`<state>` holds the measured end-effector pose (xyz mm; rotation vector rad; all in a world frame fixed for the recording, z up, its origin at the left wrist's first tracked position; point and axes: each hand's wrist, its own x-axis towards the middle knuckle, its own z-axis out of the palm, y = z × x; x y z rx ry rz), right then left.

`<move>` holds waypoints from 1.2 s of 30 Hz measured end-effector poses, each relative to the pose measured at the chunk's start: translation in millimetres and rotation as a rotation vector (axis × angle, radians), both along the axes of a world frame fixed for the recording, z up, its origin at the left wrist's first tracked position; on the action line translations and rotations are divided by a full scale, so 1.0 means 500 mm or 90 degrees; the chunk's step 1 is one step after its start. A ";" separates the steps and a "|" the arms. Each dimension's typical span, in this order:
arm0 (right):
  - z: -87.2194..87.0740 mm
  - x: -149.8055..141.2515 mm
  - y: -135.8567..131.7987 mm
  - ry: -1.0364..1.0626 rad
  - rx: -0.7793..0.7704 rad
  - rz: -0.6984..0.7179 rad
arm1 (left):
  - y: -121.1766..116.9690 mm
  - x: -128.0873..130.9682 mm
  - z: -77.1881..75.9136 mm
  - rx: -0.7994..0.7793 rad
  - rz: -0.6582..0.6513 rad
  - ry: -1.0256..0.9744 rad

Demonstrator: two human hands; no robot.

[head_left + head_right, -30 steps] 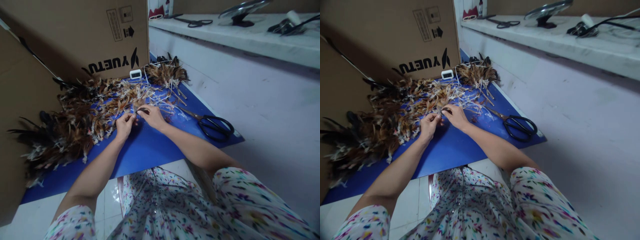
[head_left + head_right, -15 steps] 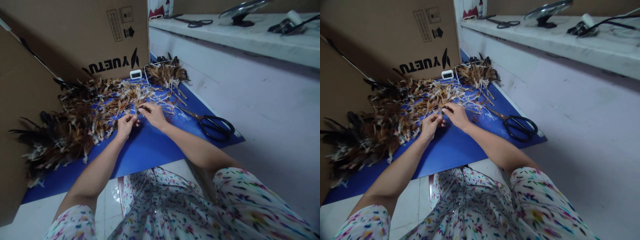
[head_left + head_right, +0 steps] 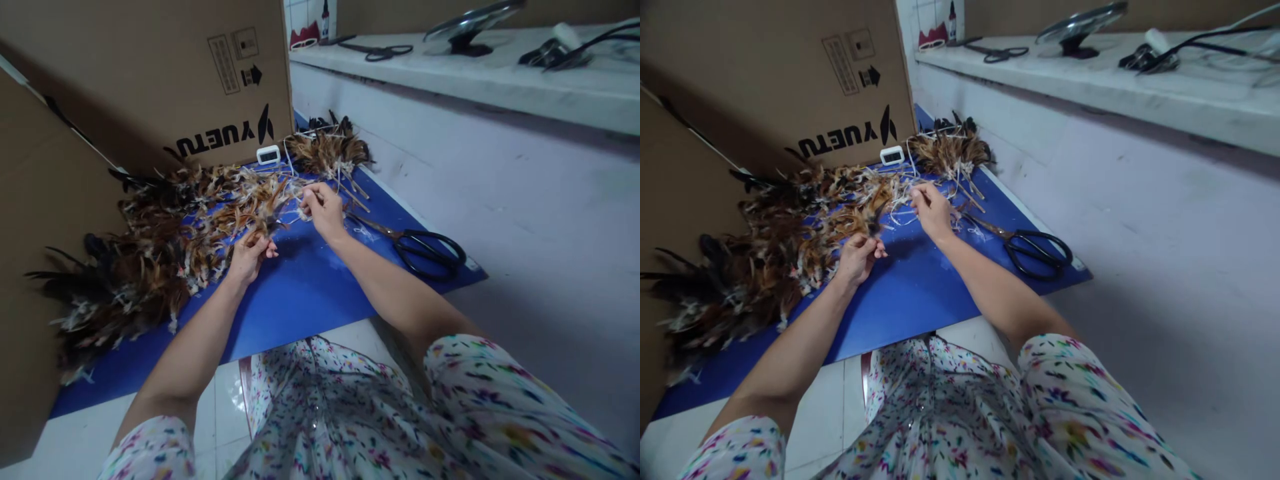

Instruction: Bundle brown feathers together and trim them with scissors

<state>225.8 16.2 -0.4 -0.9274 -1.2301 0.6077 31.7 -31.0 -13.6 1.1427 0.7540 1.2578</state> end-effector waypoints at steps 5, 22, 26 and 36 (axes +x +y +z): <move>-0.013 0.033 0.024 -0.127 -0.020 -0.114 | 0.003 -0.002 0.003 0.002 0.008 -0.034; -0.033 0.010 0.023 -0.694 -0.183 -0.153 | 0.015 -0.005 -0.002 -0.028 0.067 -0.050; -0.035 -0.001 0.036 -0.714 -0.221 -0.175 | 0.013 -0.004 -0.002 -0.034 0.072 -0.033; -0.020 0.002 0.023 -0.617 -0.151 -0.138 | 0.014 -0.006 -0.003 -0.037 0.070 -0.019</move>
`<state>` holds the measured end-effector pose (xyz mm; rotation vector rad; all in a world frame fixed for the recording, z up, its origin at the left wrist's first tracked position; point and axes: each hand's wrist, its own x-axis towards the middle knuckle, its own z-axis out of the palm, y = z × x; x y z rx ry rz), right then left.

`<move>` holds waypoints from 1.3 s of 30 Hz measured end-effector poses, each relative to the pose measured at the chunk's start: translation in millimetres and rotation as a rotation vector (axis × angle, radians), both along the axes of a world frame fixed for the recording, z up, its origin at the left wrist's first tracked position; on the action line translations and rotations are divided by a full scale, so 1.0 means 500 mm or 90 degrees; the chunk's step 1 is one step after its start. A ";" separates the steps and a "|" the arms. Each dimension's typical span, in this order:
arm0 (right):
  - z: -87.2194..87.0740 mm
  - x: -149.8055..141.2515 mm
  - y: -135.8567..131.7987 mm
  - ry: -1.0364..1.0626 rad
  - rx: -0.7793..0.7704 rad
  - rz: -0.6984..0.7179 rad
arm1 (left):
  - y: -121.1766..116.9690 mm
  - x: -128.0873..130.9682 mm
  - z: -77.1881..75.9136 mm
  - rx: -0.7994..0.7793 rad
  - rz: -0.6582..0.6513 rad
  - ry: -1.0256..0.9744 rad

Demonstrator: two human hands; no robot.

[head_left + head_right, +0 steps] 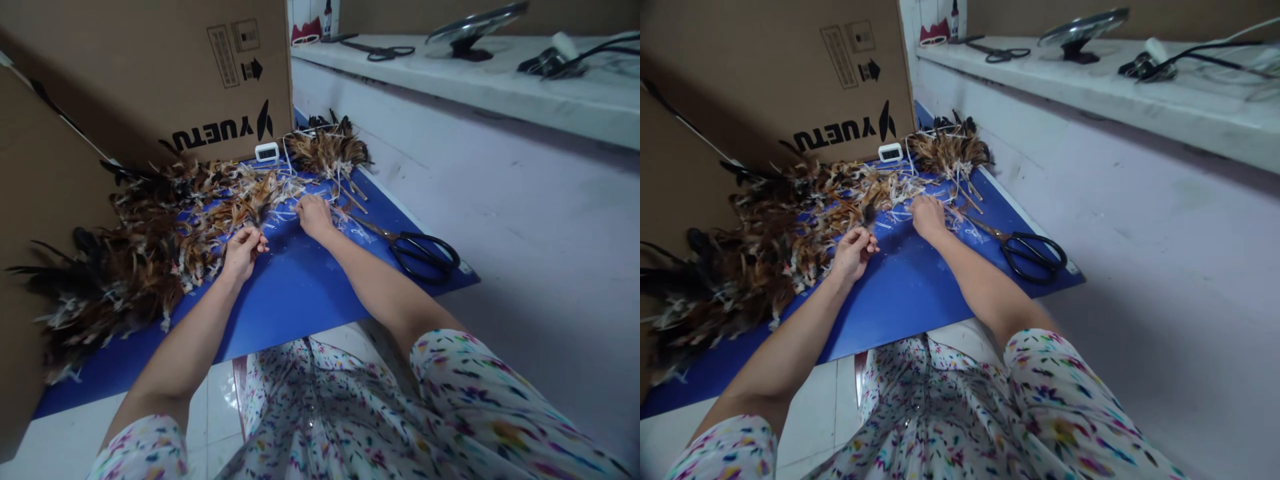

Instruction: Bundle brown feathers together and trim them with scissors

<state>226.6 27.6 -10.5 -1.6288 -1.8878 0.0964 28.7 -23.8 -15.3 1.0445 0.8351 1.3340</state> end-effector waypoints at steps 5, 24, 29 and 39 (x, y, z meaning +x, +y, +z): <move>0.010 0.003 -0.005 0.333 0.018 0.133 | -0.001 0.000 0.001 -0.002 -0.009 0.003; 0.036 -0.012 -0.047 0.558 -0.181 0.331 | -0.009 0.004 0.012 -0.039 -0.027 0.004; 0.041 -0.022 -0.063 0.353 -0.067 0.363 | -0.009 0.003 0.011 -0.047 -0.032 0.016; 0.050 -0.037 -0.089 0.147 0.038 0.362 | -0.010 0.004 0.005 -0.040 -0.062 0.051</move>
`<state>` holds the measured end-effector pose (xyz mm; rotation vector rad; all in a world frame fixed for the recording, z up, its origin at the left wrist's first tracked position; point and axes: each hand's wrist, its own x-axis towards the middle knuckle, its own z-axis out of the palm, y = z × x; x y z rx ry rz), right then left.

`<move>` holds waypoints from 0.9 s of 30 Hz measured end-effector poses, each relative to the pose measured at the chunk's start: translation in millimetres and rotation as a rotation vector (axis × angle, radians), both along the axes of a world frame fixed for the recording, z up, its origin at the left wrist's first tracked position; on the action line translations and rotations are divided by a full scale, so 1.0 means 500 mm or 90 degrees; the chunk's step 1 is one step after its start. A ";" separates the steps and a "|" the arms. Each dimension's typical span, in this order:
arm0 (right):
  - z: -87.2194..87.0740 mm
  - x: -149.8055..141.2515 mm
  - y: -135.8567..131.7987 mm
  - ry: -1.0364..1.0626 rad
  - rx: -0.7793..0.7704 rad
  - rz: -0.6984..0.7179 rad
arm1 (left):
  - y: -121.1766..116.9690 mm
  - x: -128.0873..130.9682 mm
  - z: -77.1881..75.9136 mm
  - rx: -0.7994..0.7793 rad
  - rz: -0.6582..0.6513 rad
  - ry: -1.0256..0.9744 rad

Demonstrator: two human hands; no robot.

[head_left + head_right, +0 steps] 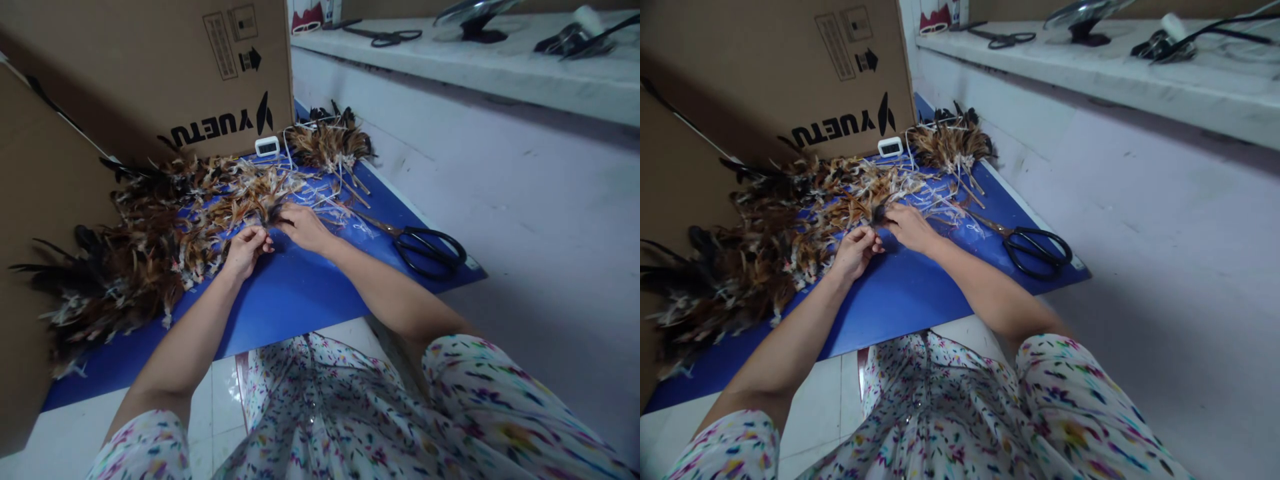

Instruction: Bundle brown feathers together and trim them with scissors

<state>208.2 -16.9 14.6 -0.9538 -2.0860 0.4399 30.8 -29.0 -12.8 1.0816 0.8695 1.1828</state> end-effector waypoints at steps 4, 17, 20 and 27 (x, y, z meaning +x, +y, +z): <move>-0.001 0.000 -0.002 -0.028 0.007 0.003 | 0.000 0.001 0.000 0.004 -0.005 0.005; 0.003 0.000 -0.007 -0.053 0.036 -0.002 | 0.000 -0.001 -0.005 -0.001 -0.006 0.017; 0.002 0.000 -0.006 -0.054 0.040 -0.004 | 0.000 -0.001 -0.004 -0.003 -0.005 0.017; -0.004 0.000 -0.002 -0.075 0.056 -0.004 | 0.001 0.000 -0.003 -0.002 -0.009 0.013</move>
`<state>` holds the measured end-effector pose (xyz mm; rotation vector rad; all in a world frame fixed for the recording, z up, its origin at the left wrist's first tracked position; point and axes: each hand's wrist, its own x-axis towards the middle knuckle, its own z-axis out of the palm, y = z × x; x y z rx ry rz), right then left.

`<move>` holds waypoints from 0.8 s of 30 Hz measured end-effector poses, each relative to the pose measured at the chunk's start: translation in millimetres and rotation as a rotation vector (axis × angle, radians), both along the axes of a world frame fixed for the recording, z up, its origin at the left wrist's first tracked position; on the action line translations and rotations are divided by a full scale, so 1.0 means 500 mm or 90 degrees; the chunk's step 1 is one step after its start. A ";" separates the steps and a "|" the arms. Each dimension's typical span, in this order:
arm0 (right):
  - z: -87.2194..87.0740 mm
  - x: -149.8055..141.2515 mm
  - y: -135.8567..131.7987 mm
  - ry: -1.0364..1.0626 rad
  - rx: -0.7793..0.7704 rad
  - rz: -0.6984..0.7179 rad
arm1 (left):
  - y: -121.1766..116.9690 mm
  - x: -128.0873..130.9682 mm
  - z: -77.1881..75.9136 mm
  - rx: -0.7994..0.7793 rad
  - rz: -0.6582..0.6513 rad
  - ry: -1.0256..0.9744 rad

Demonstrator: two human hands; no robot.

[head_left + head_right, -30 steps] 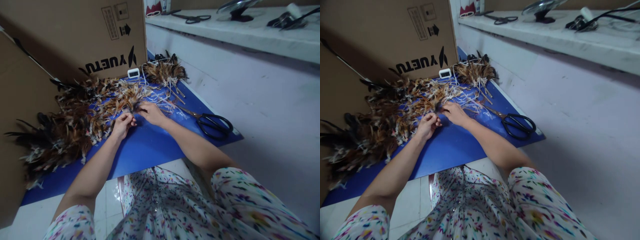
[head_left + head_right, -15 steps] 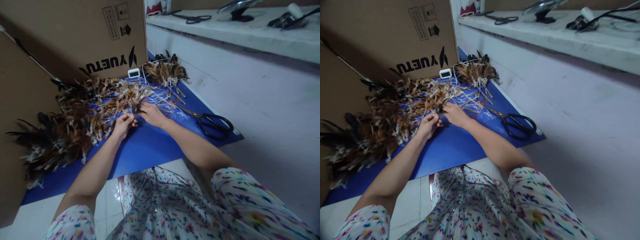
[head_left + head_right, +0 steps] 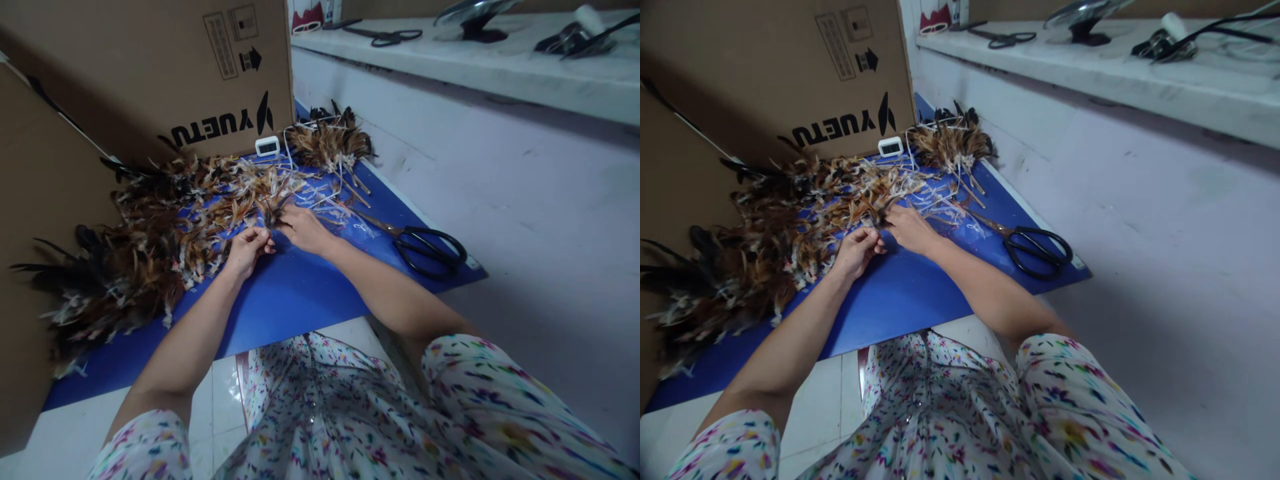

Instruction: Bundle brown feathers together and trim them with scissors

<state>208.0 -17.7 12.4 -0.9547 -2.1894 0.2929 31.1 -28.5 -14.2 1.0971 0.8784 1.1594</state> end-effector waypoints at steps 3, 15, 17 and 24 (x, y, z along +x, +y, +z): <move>-0.003 0.000 0.003 0.001 0.011 0.004 | 0.000 0.000 0.000 -0.001 0.003 0.006; -0.007 0.000 0.006 0.017 0.024 0.024 | -0.001 0.000 0.002 -0.008 0.008 0.021; -0.008 0.000 0.008 0.020 0.030 0.027 | -0.002 0.001 0.003 -0.012 0.009 0.020; -0.010 0.001 0.010 0.018 0.041 0.031 | -0.002 0.001 0.003 -0.014 0.011 0.027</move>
